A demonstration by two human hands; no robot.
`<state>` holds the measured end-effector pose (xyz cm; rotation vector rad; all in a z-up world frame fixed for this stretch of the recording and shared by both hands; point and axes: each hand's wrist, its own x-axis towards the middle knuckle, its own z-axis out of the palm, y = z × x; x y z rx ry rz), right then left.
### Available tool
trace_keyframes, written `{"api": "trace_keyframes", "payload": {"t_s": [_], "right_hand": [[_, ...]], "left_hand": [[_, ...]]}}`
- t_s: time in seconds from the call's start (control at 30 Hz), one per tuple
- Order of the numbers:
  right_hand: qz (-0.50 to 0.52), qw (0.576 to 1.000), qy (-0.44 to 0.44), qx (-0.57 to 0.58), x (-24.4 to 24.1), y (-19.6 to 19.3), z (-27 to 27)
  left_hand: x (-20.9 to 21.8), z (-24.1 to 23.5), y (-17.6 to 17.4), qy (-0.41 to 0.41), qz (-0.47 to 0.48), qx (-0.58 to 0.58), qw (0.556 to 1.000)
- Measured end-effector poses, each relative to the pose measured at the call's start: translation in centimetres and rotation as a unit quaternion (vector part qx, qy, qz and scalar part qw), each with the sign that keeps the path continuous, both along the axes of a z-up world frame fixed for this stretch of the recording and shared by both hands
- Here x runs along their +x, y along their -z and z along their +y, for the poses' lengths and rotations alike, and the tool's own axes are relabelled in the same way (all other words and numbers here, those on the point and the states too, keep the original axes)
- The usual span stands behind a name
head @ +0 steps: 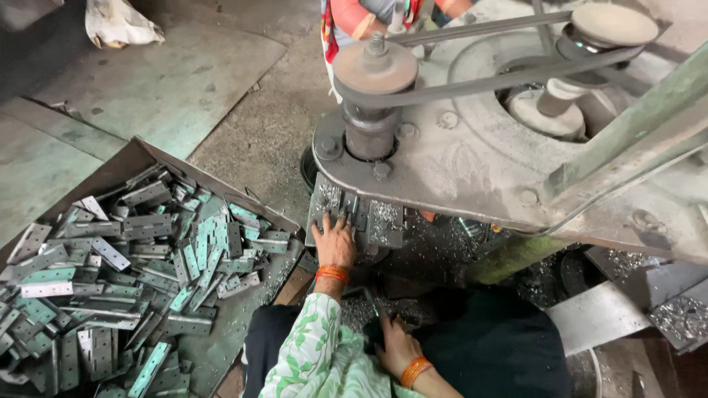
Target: The person picks up metal brackets from a bin and positions them one by one into a machining fixture to perform a fabrication task.
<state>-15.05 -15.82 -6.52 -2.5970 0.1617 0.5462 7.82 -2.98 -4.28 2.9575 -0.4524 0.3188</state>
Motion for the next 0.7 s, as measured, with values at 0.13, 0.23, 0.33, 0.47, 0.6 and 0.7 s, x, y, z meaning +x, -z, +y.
{"api": "trace_keyframes", "payload": {"t_s": [0.13, 0.23, 0.33, 0.47, 0.6, 0.7], "right_hand": [[-0.025, 0.999, -0.036, -0.019, 2.7, -1.3, -0.6], [-0.008, 0.999, -0.035, -0.027, 3.0, -1.3, -0.5], [0.028, 0.999, -0.011, -0.037, 0.5, 0.5, 0.1], [-0.046, 0.999, 0.024, 0.012, 0.2, 2.9, -0.2], [-0.021, 1.0, -0.008, 0.005, 0.8, 1.0, -0.3], [-0.008, 0.999, -0.034, -0.017, 2.1, -1.8, -0.3]], "left_hand": [[2.0, -0.7, 0.1, -0.011, 0.031, -0.008, 0.999], [3.6, -1.4, 0.3, -0.014, 0.004, -0.003, 1.0], [3.7, -1.3, 0.7, -0.011, -0.031, -0.014, 0.999], [3.0, -0.3, 0.5, 0.002, -0.033, -0.022, 0.999], [1.1, 0.1, 1.3, 0.012, -0.043, -0.04, 0.998], [1.1, -0.2, 1.4, 0.009, -0.034, -0.021, 0.999]]}}
